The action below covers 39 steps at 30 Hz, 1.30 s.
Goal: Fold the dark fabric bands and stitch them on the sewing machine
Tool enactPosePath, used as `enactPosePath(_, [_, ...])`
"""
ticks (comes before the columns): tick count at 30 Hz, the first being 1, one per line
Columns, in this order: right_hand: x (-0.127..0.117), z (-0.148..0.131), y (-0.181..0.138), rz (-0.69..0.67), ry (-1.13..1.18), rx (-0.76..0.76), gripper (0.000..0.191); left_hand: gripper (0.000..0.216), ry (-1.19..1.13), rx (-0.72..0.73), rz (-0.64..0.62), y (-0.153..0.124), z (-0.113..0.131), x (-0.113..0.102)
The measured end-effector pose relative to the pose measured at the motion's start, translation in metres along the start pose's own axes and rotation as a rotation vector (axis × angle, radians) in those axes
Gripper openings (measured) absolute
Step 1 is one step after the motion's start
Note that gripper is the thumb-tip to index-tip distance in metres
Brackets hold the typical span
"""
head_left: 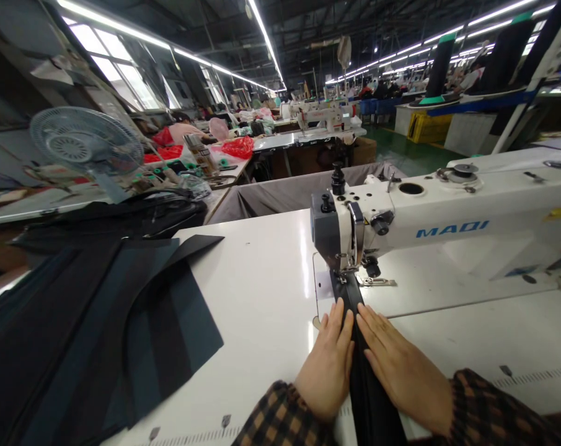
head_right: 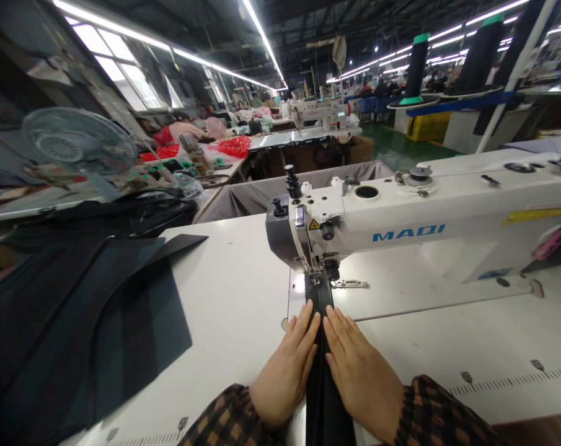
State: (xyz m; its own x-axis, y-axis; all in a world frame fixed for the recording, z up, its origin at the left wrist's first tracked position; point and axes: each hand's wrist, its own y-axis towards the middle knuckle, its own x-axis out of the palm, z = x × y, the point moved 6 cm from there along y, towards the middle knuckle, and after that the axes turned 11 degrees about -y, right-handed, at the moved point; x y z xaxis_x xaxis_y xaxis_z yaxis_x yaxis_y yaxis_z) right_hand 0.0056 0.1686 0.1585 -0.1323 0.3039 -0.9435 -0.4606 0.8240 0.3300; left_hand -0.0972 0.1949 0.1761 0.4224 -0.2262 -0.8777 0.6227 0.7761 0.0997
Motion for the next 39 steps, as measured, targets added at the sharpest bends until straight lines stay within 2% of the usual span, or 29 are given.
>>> enactPosePath(2, [-0.001, -0.001, 0.001, 0.002, 0.015, 0.022, 0.049, 0.047, 0.013, -0.024, 0.023, -0.001, 0.003, 0.013])
enactPosePath(5, [-0.001, -0.002, 0.003, 0.001, 0.021, 0.054, 0.049, 0.049, 0.023, -0.040, 0.065, 0.000, 0.006, 0.023])
enactPosePath(11, [0.002, -0.004, 0.008, -0.010, 0.008, 0.050, 0.048, 0.048, -0.015, -0.092, 0.125, 0.003, 0.005, 0.023])
enactPosePath(20, [0.000, -0.009, 0.008, 0.034, -0.013, 0.033, 0.051, 0.045, 0.006, -0.184, 0.102, 0.014, 0.010, 0.020])
enactPosePath(22, [0.000, -0.010, 0.008, 0.041, -0.018, 0.031, 0.054, 0.046, 0.065, -0.154, 0.088, 0.018, 0.014, 0.019])
enactPosePath(27, [0.006, -0.007, 0.008, 0.028, 0.034, 0.063, 0.060, 0.052, 0.415, -0.059, 0.088, 0.024, 0.029, 0.021])
enactPosePath(33, [0.017, -0.003, 0.008, -0.019, 0.137, 0.103, 0.066, 0.042, 0.720, 0.016, 0.049, 0.029, 0.046, 0.019])
enactPosePath(36, [0.022, 0.000, 0.009, -0.084, 0.140, 0.105, 0.065, 0.041, 0.767, 0.031, 0.026, 0.037, 0.047, 0.018])
enactPosePath(39, [0.022, 0.002, 0.012, -0.094, 0.134, 0.097, 0.065, 0.040, 0.700, -0.006, 0.070, 0.040, 0.042, 0.016])
